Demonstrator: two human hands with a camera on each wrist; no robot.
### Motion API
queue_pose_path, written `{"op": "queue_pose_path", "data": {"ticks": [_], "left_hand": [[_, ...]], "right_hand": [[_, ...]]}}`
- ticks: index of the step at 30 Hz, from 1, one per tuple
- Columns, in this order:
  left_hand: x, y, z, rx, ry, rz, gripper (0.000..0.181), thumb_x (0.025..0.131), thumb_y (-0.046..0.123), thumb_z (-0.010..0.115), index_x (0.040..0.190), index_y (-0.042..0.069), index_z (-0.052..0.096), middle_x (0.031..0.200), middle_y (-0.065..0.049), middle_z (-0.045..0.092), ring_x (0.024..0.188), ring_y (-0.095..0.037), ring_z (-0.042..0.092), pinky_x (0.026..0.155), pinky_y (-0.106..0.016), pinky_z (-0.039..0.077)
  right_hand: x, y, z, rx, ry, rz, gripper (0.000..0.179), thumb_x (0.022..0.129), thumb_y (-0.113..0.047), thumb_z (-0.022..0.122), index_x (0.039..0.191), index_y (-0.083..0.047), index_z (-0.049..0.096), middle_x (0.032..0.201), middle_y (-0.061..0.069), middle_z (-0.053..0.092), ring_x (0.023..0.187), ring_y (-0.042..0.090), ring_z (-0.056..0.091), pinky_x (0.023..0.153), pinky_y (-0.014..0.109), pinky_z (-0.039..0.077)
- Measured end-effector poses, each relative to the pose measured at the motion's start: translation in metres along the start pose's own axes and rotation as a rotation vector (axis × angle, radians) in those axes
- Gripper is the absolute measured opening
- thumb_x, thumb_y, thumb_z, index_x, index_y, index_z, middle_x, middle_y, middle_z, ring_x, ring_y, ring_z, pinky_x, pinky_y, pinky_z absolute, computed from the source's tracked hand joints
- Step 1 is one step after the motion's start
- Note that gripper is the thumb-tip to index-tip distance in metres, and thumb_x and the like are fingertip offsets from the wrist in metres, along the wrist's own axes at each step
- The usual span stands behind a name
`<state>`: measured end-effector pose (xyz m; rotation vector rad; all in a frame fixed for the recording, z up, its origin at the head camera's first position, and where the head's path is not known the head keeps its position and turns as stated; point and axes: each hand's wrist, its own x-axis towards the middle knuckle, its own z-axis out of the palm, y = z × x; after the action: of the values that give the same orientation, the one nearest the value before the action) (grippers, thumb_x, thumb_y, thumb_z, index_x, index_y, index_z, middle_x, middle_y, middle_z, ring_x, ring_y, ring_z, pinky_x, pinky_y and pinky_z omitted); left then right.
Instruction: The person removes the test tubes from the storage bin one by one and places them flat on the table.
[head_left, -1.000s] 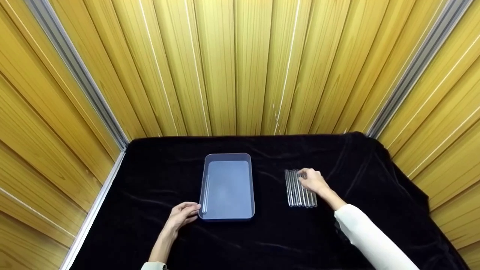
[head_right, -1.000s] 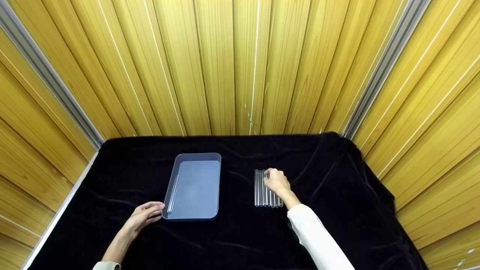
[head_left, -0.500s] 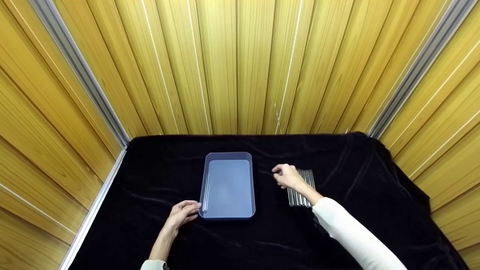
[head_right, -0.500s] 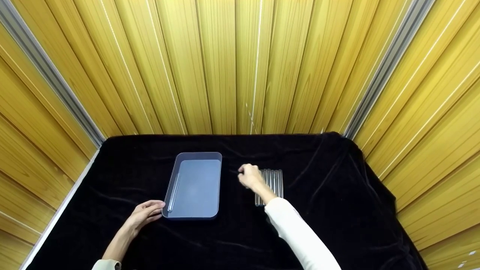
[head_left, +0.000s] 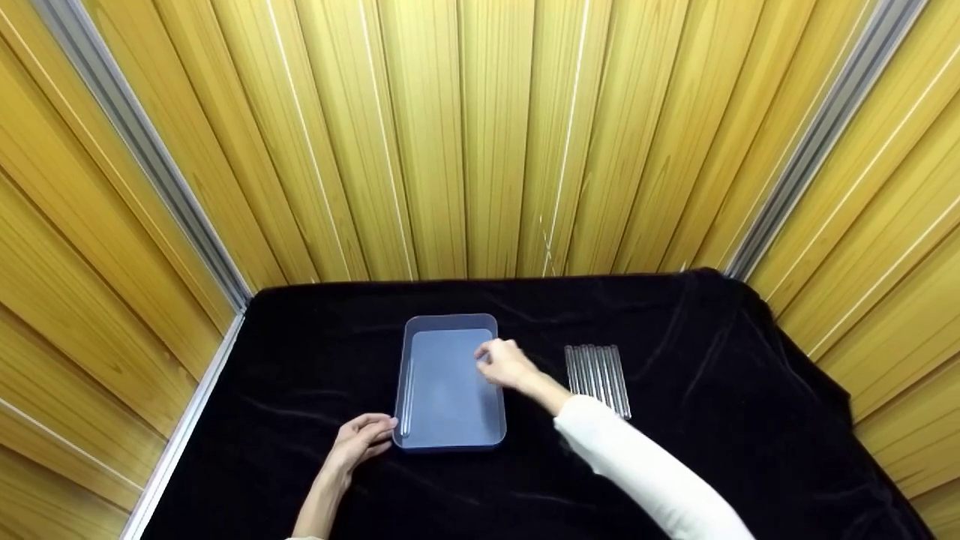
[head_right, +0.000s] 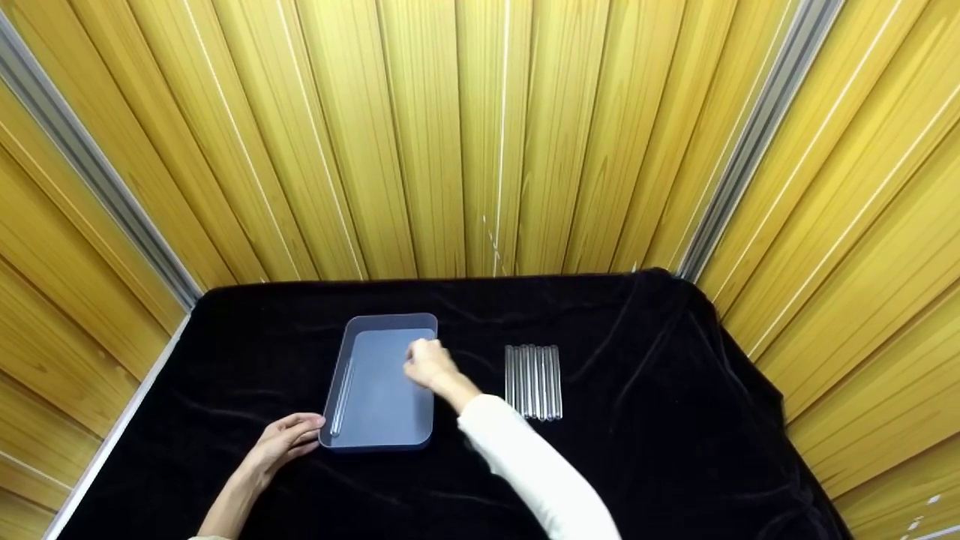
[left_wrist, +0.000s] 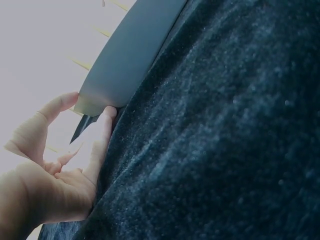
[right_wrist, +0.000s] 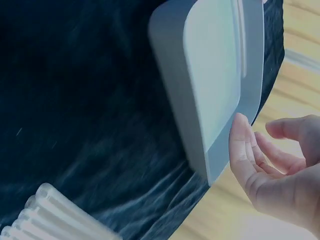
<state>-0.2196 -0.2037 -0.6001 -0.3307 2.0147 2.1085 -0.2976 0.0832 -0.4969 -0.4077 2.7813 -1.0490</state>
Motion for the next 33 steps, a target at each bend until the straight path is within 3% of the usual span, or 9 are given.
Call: {"op": "queue_pose_path", "data": {"ticks": [2, 8, 12, 19, 27, 30, 33], "left_hand": [[0.001, 0.000, 0.001, -0.001, 0.006, -0.001, 0.039, 0.092, 0.019, 0.076, 0.118, -0.007, 0.064, 0.104, -0.007, 0.076, 0.095, -0.015, 0.073, 0.086, -0.030, 0.063], [0.004, -0.001, 0.008, -0.010, -0.007, -0.007, 0.037, 0.092, 0.018, 0.075, 0.118, -0.006, 0.065, 0.104, -0.006, 0.076, 0.095, -0.014, 0.073, 0.086, -0.029, 0.063], [0.007, -0.003, 0.010, -0.017, -0.011, -0.017, 0.036, 0.093, 0.016, 0.074, 0.117, -0.007, 0.064, 0.104, -0.006, 0.076, 0.094, -0.014, 0.073, 0.086, -0.030, 0.063], [0.007, -0.002, 0.009, -0.004, 0.005, -0.023, 0.039, 0.092, 0.018, 0.075, 0.119, -0.008, 0.064, 0.102, -0.004, 0.076, 0.093, -0.014, 0.073, 0.084, -0.028, 0.063], [0.007, -0.001, 0.006, -0.019, 0.003, -0.020, 0.040, 0.092, 0.017, 0.075, 0.120, -0.009, 0.063, 0.098, -0.001, 0.075, 0.093, -0.014, 0.073, 0.082, -0.027, 0.062], [0.006, -0.002, 0.003, -0.013, 0.012, -0.020, 0.041, 0.092, 0.017, 0.075, 0.121, -0.009, 0.062, 0.099, -0.002, 0.076, 0.093, -0.014, 0.073, 0.082, -0.027, 0.063], [0.003, -0.002, 0.000, -0.013, 0.023, -0.028, 0.041, 0.092, 0.017, 0.075, 0.121, -0.009, 0.061, 0.101, -0.004, 0.076, 0.094, -0.014, 0.073, 0.082, -0.028, 0.063]], "right_hand": [[0.002, -0.007, 0.009, -0.003, -0.030, -0.002, 0.029, 0.090, 0.001, 0.060, 0.117, 0.006, 0.069, 0.085, 0.015, 0.076, 0.056, 0.014, 0.065, 0.052, 0.022, 0.057], [0.000, -0.016, 0.033, 0.013, -0.115, 0.032, 0.031, 0.094, -0.002, 0.061, 0.124, 0.007, 0.064, 0.078, 0.010, 0.071, 0.068, 0.035, 0.075, 0.050, 0.022, 0.055], [0.001, -0.021, 0.047, 0.027, -0.135, 0.040, 0.037, 0.094, -0.002, 0.062, 0.130, 0.010, 0.059, 0.075, 0.008, 0.068, 0.073, 0.040, 0.075, 0.051, 0.022, 0.055], [0.008, -0.028, 0.076, 0.137, -0.152, 0.083, 0.048, 0.095, 0.000, 0.062, 0.141, 0.009, 0.050, 0.114, 0.027, 0.067, 0.074, 0.036, 0.075, 0.063, 0.037, 0.064], [0.015, -0.033, 0.099, 0.175, -0.154, 0.088, 0.061, 0.093, 0.003, 0.063, 0.149, 0.011, 0.040, 0.089, 0.016, 0.067, 0.072, 0.034, 0.075, 0.062, 0.037, 0.064], [0.018, -0.037, 0.110, 0.151, -0.124, 0.056, 0.054, 0.091, 0.003, 0.066, 0.141, 0.011, 0.048, 0.093, 0.018, 0.069, 0.078, 0.031, 0.073, 0.071, 0.039, 0.064], [0.019, -0.042, 0.122, 0.123, -0.084, 0.007, 0.048, 0.088, 0.001, 0.071, 0.132, 0.012, 0.056, 0.105, 0.023, 0.071, 0.094, 0.032, 0.070, 0.087, 0.044, 0.062]]}}
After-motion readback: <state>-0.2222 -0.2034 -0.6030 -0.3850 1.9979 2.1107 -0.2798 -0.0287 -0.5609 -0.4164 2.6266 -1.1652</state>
